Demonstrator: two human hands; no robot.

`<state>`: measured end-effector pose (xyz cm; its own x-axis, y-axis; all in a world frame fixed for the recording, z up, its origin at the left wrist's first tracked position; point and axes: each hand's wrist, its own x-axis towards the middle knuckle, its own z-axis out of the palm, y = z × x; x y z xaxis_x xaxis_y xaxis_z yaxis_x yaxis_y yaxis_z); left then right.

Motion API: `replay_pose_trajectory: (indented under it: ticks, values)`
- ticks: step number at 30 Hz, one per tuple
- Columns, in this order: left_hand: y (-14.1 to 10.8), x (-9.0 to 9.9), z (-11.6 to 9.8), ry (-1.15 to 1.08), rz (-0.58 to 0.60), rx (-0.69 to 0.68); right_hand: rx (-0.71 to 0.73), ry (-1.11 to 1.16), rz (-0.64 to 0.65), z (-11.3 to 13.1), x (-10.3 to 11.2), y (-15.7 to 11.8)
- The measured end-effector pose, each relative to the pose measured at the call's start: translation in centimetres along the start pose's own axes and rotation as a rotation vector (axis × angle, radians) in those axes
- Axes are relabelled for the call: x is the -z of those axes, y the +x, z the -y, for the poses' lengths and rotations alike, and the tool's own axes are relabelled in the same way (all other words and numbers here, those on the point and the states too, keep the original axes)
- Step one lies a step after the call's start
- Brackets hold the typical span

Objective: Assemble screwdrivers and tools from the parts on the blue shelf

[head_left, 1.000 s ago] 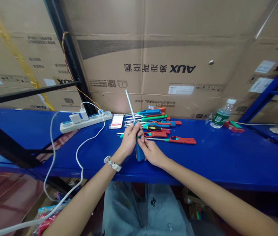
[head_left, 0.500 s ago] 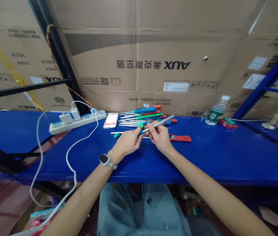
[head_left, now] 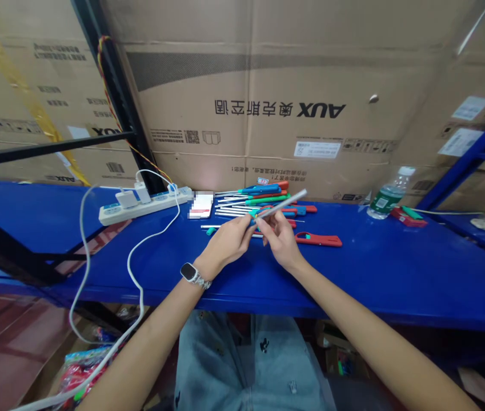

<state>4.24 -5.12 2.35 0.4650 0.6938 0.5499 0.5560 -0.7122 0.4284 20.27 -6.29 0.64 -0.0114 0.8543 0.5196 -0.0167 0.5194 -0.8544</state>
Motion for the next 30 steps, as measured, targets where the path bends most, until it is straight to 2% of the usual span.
replay_pose_trajectory:
  ticks: [3,6,8,11,17,20,23,26,30]
  values:
    - [1.1,-0.2,-0.6,-0.403,-0.2,0.069,-0.008,-0.128,0.093,0.1,-0.3,-0.6]
    - [2.0,-1.1,-1.5,-0.9,-0.339,0.173,-0.11,-0.22,0.241,0.2,-0.7,-1.3]
    - [2.2,-1.8,-2.0,-1.178,-0.401,0.253,-0.172,-0.238,0.251,0.3,-0.8,-1.6]
    - [1.9,-2.0,-2.6,-1.385,-0.432,0.375,-0.175,-0.266,0.191,0.3,-0.9,-1.9]
    - [1.8,-1.0,-3.5,-1.468,-0.294,0.53,-0.127,-0.245,0.113,0.2,-1.0,-2.1]
    - [1.9,-1.1,-4.1,-1.393,-0.373,0.538,-0.118,-0.212,0.103,0.1,-1.3,-2.3]
    - [1.6,-1.3,-4.5,-1.266,-0.458,0.479,-0.111,-0.197,0.147,0.0,-1.6,-2.7]
    - [1.0,-1.2,-4.4,-1.189,-0.458,0.438,-0.114,-0.268,0.198,-0.1,-2.0,-3.0]
    - [0.0,-0.3,-3.3,-1.23,-0.439,0.458,-0.11,-0.475,0.27,0.4,-3.2,-3.1]
